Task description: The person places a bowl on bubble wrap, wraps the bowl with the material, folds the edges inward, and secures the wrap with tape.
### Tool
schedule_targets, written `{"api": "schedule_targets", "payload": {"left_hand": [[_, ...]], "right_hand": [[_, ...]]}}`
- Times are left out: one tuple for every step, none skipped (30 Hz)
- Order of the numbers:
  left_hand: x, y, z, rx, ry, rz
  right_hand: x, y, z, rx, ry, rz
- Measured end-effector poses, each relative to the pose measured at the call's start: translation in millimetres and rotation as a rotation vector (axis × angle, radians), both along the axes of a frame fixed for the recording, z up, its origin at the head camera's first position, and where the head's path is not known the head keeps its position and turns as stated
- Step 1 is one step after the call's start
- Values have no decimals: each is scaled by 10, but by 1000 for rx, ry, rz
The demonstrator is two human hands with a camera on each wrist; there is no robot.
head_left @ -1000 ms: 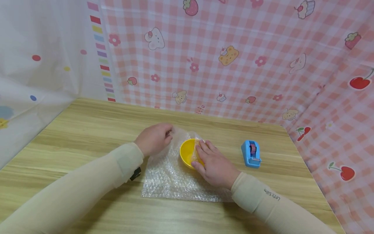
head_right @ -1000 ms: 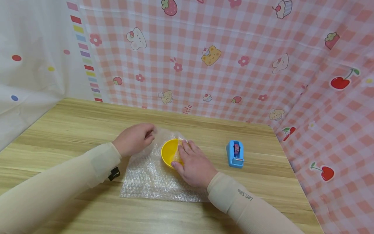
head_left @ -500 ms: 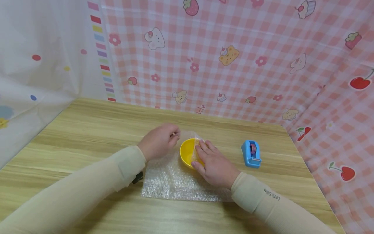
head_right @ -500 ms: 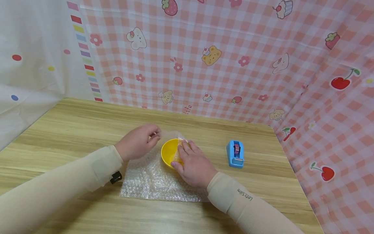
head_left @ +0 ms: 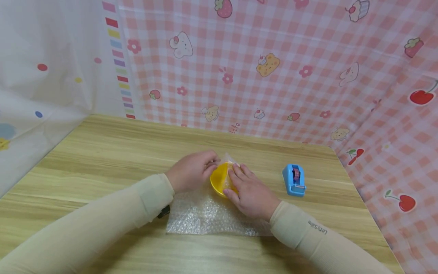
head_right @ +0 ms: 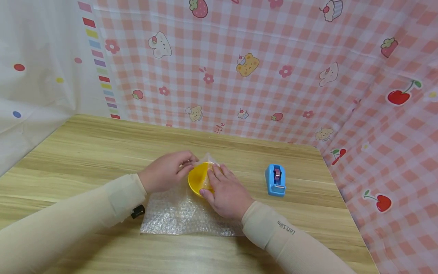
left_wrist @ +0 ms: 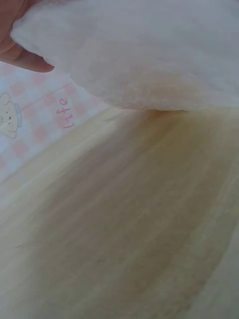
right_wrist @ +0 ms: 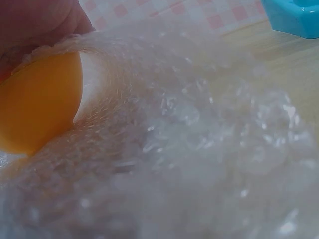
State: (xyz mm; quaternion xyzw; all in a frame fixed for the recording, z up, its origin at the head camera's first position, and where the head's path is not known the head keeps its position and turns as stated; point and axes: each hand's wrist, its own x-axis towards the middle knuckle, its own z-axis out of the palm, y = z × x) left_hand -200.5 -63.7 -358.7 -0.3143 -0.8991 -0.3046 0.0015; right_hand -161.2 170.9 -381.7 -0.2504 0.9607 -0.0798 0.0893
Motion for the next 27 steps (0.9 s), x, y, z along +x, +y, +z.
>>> {"api": "schedule_targets", "payload": {"left_hand": [[6, 6, -2, -2, -2, -11], [14, 14, -3, -2, -3, -22], [19, 20, -7, -8, 3, -32], [24, 28, -11, -15, 8, -42], [29, 34, -16, -21, 9, -51], [35, 40, -19, -31, 10, -58], [38, 47, -23, -38, 7, -63], [43, 53, -25, -44, 10, -67], [43, 59, -32, -56, 16, -69], [44, 64, -37, -61, 12, -71], [48, 69, -40, -68, 11, -73], [51, 75, -44, -75, 13, -74], [53, 80, -47, -80, 8, -73], [56, 85, -52, -87, 6, -73], [58, 89, -57, -95, 3, -73], [62, 93, -59, -100, -3, -74], [66, 96, -62, -106, -7, -77], [68, 100, -64, -109, -14, -79], [69, 101, -64, -111, -18, -81], [70, 101, -67, -114, -15, -86], [70, 100, -69, -115, -12, -92], [69, 99, -71, -112, -11, -100], [66, 95, -72, -106, -8, -115], [65, 92, -73, -101, 0, -125], [62, 89, -76, -96, 7, -135], [59, 88, -80, -92, 12, -145], [56, 86, -84, -90, 16, -155]], "right_hand": [[0, 1, -1, 2, 3, 3], [-2, 1, -4, 4, 5, 3], [-2, 1, -5, 1, 8, 5], [-2, 2, -8, -3, 11, 6], [-3, 2, -10, -5, 13, 7], [-3, 1, -10, -5, 14, 8], [-3, 2, -11, -4, 14, 8], [-3, 2, -12, -5, 14, 6], [-2, 3, -12, -9, 13, 6], [-3, 4, -15, -12, 12, 5], [-3, 3, -15, -18, 11, 5], [-3, 3, -15, -23, 7, 0], [-4, 3, -17, -29, 4, -4], [-3, 2, -17, -38, 1, -10], [-3, 1, -19, -51, -4, -17], [-3, 0, -19, -63, -10, -28], [0, 1, -21, -78, -14, -36], [-1, 1, -23, -93, -24, -51], [1, 1, -23, -114, -34, -67], [1, 0, -25, -136, -44, -82], [0, 0, -25, -159, -54, -98], [1, 0, -24, -179, -58, -106], [-1, -1, -25, -202, -62, -112], [-5, -2, -23, -221, -73, -124], [-6, -4, -21, -237, -77, -130], [-7, -5, -18, -250, -81, -134], [-8, -5, -16, -262, -83, -137]]}}
